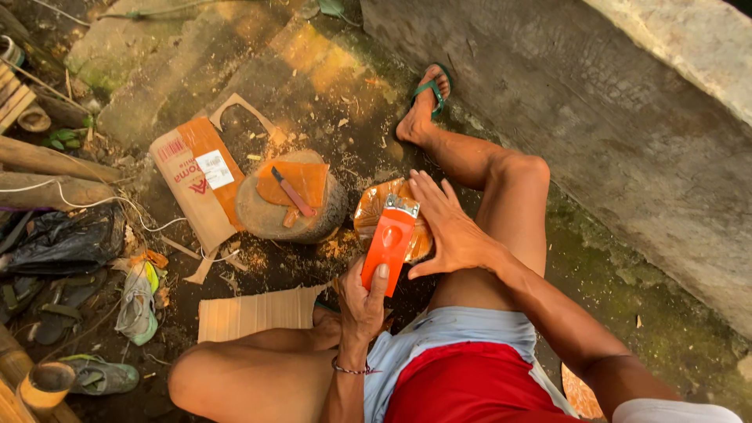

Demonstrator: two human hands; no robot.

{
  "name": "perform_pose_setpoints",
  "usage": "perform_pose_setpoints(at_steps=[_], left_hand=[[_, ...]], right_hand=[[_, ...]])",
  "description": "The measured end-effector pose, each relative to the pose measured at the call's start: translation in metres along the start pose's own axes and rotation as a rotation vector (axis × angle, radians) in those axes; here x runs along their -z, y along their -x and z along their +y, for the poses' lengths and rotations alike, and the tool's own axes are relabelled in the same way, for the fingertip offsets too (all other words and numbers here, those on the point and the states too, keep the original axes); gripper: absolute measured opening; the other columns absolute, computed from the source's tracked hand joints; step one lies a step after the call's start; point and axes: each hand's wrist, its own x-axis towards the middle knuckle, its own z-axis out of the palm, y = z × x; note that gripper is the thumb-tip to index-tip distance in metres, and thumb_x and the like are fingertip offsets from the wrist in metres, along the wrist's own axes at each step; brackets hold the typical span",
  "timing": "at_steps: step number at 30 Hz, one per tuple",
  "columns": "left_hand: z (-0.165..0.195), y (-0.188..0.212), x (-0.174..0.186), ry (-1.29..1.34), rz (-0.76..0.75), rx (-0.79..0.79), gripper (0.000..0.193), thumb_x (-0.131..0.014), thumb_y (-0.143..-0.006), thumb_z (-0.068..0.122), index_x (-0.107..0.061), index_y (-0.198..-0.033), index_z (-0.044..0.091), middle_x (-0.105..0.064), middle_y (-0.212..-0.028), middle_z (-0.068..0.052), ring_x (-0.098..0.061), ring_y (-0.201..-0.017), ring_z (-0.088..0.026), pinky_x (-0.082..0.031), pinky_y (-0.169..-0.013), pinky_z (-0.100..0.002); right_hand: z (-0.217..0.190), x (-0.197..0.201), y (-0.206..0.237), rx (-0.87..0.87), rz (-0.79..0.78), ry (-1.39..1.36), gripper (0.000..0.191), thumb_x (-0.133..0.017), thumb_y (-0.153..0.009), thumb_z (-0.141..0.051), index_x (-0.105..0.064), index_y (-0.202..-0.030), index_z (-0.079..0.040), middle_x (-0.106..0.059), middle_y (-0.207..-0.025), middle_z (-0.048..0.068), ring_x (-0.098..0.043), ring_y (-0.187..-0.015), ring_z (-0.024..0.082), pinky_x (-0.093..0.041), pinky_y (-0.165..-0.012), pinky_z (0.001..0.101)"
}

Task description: The person sits on the ground and uses a handheld tape dispenser to wrap a cylindrical cardboard object with orange packing tape. They rotate the object and apply multiple overlapping strips to cover the surface and ends.

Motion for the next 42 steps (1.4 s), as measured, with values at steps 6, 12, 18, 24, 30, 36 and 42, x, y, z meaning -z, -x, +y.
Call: perform_pose_setpoints(at_steps=[6,12,18,24,30,36,42], left_hand=[[-0.002,-0.004,0.007,0.039,-0.033,0.029,0.048,-0.053,-0.102,0.045,-0.067,-0.103,-0.001,-0.063,-0.076,-0.01,-0.057,-0.065,-0.019,-0.048,-0.062,-0.037],[-0.003,0.016,0.029,-0.025,-0.092,0.157,0.048,-0.055,-0.102,0.045,-0.069,-0.099,-0.001,-0.06,-0.069,-0.009,-0.051,-0.063,-0.019,-0.044,-0.06,-0.037],[-0.01,0.085,0.073,-0.042,-0.114,0.268,0.046,-0.056,-0.101,0.043,-0.07,-0.097,-0.002,-0.062,-0.071,-0.012,-0.053,-0.065,-0.019,-0.045,-0.06,-0.037],[-0.037,0.065,0.066,-0.219,-0.093,0.417,0.044,-0.056,-0.099,0.042,-0.07,-0.1,0.0,-0.062,-0.067,-0.014,-0.054,-0.06,-0.021,-0.047,-0.06,-0.039],[-0.02,0.011,0.05,-0.222,-0.128,0.256,0.043,-0.055,-0.098,0.041,-0.069,-0.101,0.0,-0.066,-0.07,-0.019,-0.063,-0.063,-0.032,-0.049,-0.064,-0.044],[-0.022,-0.006,0.034,-0.459,-0.107,0.266,0.048,-0.056,-0.099,0.045,-0.071,-0.088,0.0,-0.068,-0.075,-0.025,-0.066,-0.072,-0.042,-0.05,-0.071,-0.049],[-0.054,-0.001,0.019,-0.799,-0.076,0.384,0.049,-0.059,-0.091,0.052,-0.075,-0.085,0.005,-0.071,-0.079,-0.023,-0.069,-0.08,-0.041,-0.05,-0.081,-0.054]], right_hand=[[-0.023,-0.018,-0.013,-0.098,0.093,0.175,0.145,-0.087,-0.052,-0.065,-0.016,-0.157,0.007,-0.032,-0.158,0.029,-0.03,-0.149,0.04,-0.013,-0.12,0.0659],[-0.017,-0.015,-0.014,-0.147,0.065,0.188,0.137,-0.088,-0.049,-0.058,-0.025,-0.156,0.0,-0.043,-0.15,0.021,-0.042,-0.142,0.036,-0.014,-0.117,0.0721],[-0.01,-0.01,-0.015,-0.249,0.022,0.172,0.134,-0.09,-0.048,-0.057,-0.028,-0.154,-0.004,-0.045,-0.15,0.017,-0.044,-0.14,0.033,-0.012,-0.116,0.074],[-0.015,-0.006,-0.036,-0.162,-0.011,0.197,0.145,-0.088,-0.045,-0.068,-0.024,-0.156,-0.001,-0.036,-0.155,0.021,-0.035,-0.146,0.039,-0.009,-0.116,0.0742],[-0.034,-0.018,-0.065,-0.069,0.131,0.311,0.128,-0.079,-0.06,-0.079,-0.036,-0.156,-0.006,-0.025,-0.161,0.03,-0.025,-0.148,0.046,-0.012,-0.115,0.0706],[-0.029,-0.037,-0.081,-0.124,0.119,0.498,0.1,-0.072,-0.079,-0.065,-0.04,-0.155,-0.007,-0.032,-0.161,0.026,-0.029,-0.15,0.041,-0.027,-0.111,0.0639],[-0.027,-0.033,-0.074,-0.184,0.199,0.583,0.098,-0.069,-0.084,-0.061,-0.037,-0.156,-0.003,-0.033,-0.161,0.027,-0.03,-0.149,0.042,-0.027,-0.109,0.0647]])
